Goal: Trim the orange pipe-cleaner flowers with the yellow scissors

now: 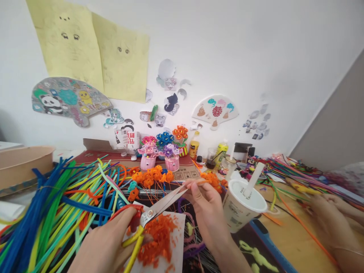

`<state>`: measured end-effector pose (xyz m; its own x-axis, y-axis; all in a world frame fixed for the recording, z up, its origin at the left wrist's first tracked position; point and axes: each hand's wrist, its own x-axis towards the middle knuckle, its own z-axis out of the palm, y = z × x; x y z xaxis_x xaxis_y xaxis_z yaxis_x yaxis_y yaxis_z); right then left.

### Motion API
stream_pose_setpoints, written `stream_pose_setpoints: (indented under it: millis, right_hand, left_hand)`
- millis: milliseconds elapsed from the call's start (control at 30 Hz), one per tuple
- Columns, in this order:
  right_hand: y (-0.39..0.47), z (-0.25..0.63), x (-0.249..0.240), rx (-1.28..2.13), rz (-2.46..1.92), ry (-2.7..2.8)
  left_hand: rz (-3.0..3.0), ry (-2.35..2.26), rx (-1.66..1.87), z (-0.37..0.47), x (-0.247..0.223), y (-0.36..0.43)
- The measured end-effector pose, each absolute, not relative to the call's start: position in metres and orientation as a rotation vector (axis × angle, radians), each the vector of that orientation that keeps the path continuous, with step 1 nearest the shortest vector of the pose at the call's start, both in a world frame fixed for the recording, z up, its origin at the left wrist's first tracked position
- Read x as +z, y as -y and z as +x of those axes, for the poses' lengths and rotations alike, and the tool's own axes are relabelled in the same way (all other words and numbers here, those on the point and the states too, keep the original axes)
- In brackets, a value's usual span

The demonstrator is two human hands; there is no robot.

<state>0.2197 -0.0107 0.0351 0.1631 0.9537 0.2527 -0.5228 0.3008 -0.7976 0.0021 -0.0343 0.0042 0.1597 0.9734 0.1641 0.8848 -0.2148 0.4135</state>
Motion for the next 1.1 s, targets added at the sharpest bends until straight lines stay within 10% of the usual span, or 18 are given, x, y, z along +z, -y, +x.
stream_pose_setpoints:
  millis: [1100]
  right_hand:
    - [0.008,0.221,0.034,1.147,-0.597,0.817]
  left_hand:
    - [1.915,-1.703,1.002,0.027,0.018,0.029]
